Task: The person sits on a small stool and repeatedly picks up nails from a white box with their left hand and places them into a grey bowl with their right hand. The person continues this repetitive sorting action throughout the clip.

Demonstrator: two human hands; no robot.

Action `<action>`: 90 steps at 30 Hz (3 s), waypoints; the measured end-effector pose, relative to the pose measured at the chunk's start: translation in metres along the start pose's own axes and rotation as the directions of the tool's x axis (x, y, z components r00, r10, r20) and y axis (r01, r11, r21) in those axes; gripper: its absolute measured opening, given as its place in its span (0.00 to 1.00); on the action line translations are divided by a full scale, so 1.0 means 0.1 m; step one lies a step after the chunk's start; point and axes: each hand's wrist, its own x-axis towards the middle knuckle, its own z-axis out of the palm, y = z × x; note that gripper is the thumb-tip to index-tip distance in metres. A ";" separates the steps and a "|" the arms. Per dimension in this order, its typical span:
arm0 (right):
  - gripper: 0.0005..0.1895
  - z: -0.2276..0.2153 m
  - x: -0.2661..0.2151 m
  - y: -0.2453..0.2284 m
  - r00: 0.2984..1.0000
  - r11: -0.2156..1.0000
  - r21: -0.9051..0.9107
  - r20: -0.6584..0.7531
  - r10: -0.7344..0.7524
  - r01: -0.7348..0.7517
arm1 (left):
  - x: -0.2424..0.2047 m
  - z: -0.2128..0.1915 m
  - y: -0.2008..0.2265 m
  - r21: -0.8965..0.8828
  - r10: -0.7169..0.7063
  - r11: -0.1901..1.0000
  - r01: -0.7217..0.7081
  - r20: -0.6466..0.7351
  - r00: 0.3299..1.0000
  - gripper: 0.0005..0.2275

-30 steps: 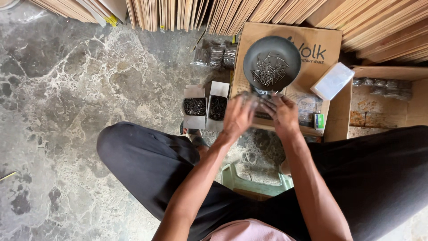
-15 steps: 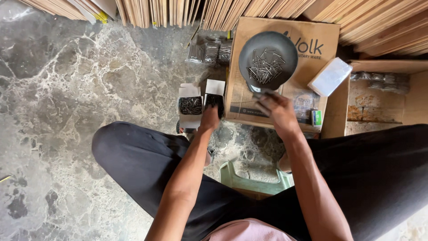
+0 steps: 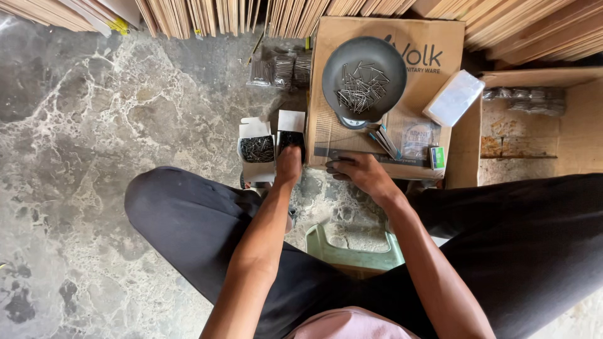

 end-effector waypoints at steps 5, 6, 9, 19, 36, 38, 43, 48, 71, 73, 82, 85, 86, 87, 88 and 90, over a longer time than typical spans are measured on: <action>0.25 -0.04 -0.01 -0.05 0.998 0.998 -0.061 0.053 -0.031 0.034 | -0.01 0.01 0.00 0.139 0.030 0.990 -0.028 -0.018 0.999 0.09; 0.25 -0.04 -0.02 -0.07 0.998 0.997 -0.061 0.052 -0.033 0.036 | 0.05 0.07 -0.04 0.140 0.032 0.990 -0.029 -0.019 0.999 0.09; 0.26 -0.03 -0.03 -0.08 1.000 1.000 -0.017 0.013 -0.013 0.014 | 0.12 0.17 -0.12 0.228 0.012 0.974 -0.003 -0.038 0.999 0.08; 0.25 -0.03 -0.03 -0.07 1.000 0.999 0.034 0.023 -0.017 0.016 | 0.07 0.21 -0.16 0.217 -0.001 0.976 0.024 -0.109 0.994 0.15; 0.23 -0.29 0.05 0.05 0.999 0.993 -0.117 -0.038 -0.007 0.003 | 0.05 -0.57 0.88 0.264 0.132 0.961 0.083 -0.701 0.701 0.07; 0.21 -0.48 0.05 0.08 0.991 0.981 -0.195 -0.134 -0.019 -0.007 | -0.02 -0.67 1.17 0.175 0.137 0.984 -0.009 -0.735 0.664 0.05; 0.15 -1.10 0.18 0.32 0.924 0.933 -0.355 -0.373 -0.085 -0.057 | -0.06 -0.47 1.73 0.217 0.428 0.895 -0.390 -0.668 0.609 0.07; 0.09 -1.46 0.00 0.34 0.742 0.875 -0.469 -0.628 -0.234 -0.122 | -0.18 -0.51 2.36 0.118 0.577 0.789 -0.603 -0.479 0.662 0.06; 0.12 -1.51 0.43 0.87 0.575 -0.001 -0.978 -0.121 -0.809 -0.207 | 0.19 -0.05 2.24 0.266 0.657 0.739 -0.619 -0.077 0.750 0.14; 0.08 -1.57 0.51 0.94 0.571 0.024 -0.975 -0.150 -0.807 -0.222 | 0.14 -0.03 2.20 0.249 0.640 0.758 -0.603 -0.105 0.761 0.14; 0.06 -0.92 -0.04 0.58 0.481 0.477 -0.870 -0.367 -0.796 0.127 | -0.07 -0.54 2.51 -0.533 -0.002 0.845 -0.044 -0.086 0.996 0.20; 0.10 -0.74 -0.23 0.52 0.549 0.597 -0.789 -0.438 -0.712 0.146 | -0.09 -0.59 2.46 -0.610 -0.092 0.789 0.078 0.008 0.996 0.12; 0.14 -0.69 -0.29 0.50 0.600 0.666 -0.734 -0.474 -0.644 0.134 | -0.12 -0.63 2.44 -0.593 -0.073 0.805 0.031 -0.047 0.996 0.07; 0.14 -0.66 -0.35 0.41 0.599 0.661 -0.738 -0.468 -0.649 0.139 | -0.10 -0.67 2.42 -0.595 -0.074 0.803 0.027 -0.055 0.996 0.07; 0.27 -0.63 -0.41 0.31 0.705 0.773 -0.617 -0.481 -0.521 0.151 | -0.09 -0.72 2.40 -0.565 -0.056 0.825 -0.006 -0.092 0.994 0.08; 0.43 -0.53 -0.53 0.16 0.807 0.865 -0.484 -0.453 -0.379 0.135 | -0.12 -0.74 2.29 -0.536 -0.053 0.844 -0.025 -0.129 0.990 0.08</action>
